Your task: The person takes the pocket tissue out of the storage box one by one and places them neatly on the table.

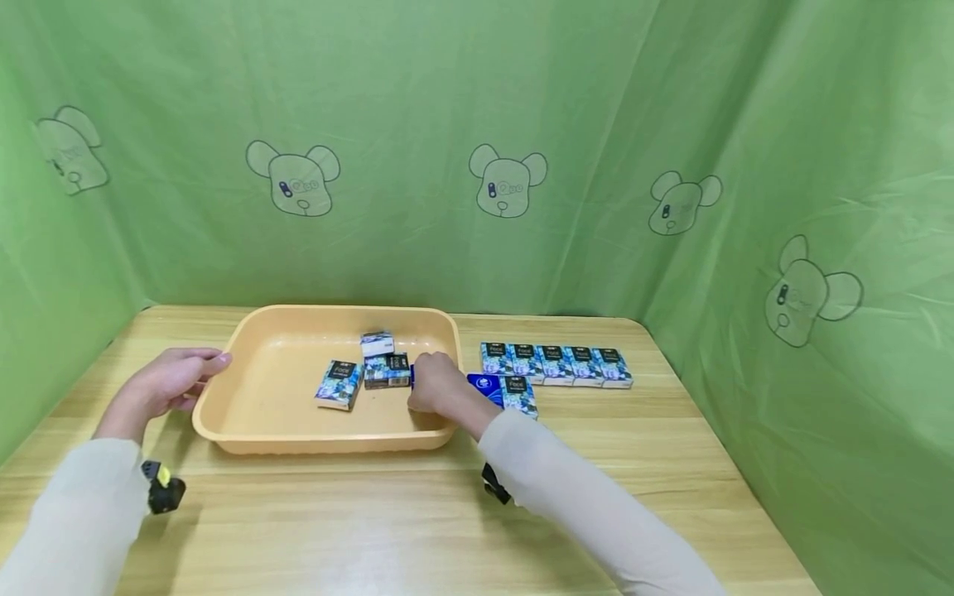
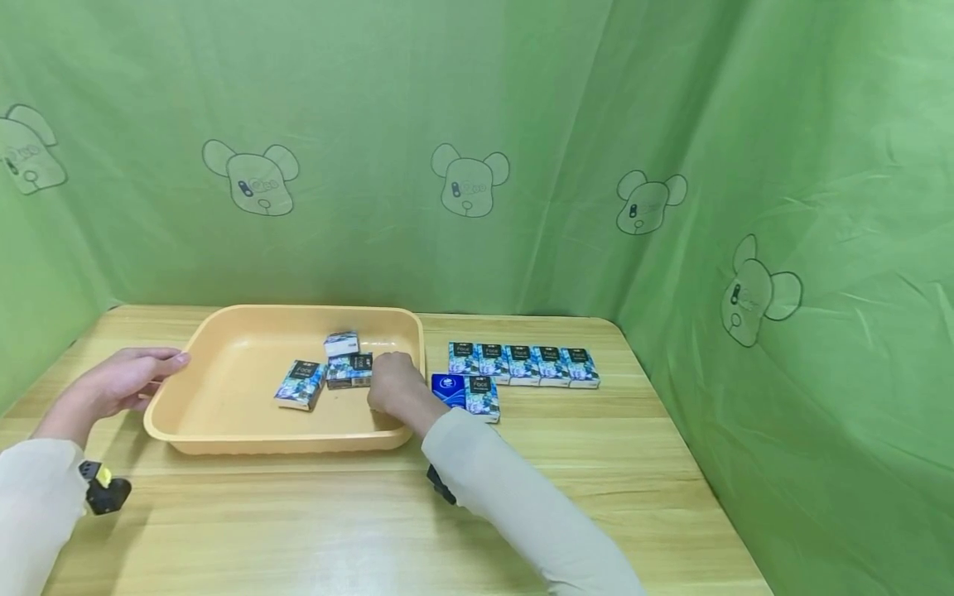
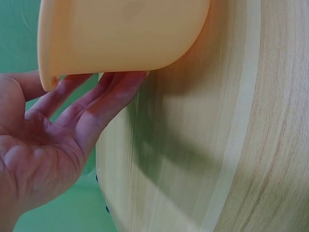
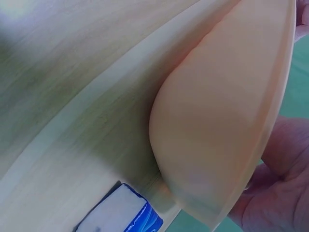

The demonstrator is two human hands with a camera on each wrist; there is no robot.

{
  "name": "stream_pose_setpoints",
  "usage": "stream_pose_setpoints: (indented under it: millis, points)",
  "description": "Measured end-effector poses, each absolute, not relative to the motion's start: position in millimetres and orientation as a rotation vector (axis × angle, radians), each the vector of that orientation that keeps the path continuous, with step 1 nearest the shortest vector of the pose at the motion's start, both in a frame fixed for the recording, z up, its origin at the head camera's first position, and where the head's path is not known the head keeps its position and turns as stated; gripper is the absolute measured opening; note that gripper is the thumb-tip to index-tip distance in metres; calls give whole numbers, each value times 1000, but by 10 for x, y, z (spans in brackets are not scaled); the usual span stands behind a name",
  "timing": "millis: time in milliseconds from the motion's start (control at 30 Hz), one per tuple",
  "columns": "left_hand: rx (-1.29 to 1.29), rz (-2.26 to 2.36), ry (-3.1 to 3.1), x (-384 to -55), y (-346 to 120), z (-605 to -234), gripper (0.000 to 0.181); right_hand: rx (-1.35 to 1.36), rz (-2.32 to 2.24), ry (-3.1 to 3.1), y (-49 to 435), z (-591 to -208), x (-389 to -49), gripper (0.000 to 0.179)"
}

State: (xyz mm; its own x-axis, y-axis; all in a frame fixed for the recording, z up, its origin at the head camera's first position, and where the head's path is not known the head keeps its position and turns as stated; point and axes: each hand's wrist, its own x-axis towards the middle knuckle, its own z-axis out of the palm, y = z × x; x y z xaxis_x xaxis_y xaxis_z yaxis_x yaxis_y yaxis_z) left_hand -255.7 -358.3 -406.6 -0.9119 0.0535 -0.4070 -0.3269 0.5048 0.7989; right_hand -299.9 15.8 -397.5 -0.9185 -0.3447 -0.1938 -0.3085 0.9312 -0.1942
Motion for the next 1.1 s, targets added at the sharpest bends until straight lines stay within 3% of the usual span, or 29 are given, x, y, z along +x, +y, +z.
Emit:
stream_pose_setpoints:
  millis: [200,400,667,867,1100]
  points:
    - [-232,1364,2376,-2555,-3580,-4067,75,-489,-284,2868,175,-3951,-2971,28]
    - [-240,1369,2371,-2551,-3582,-4066,75,-542,-285,2849,195,-3871,-2957,18]
    - [-247,1365,2374,-2561,-3581,-4060,75,-520,-384,2779,205,-3727,-2988,36]
    - [-231,1352,2381,-2570,-3590,-4068,75,-492,-442,2756,246,-3604,-2985,21]
    - [-220,1343,2386,-2570,-3605,-4085,74,-433,-480,2735,327,-3438,-3011,67]
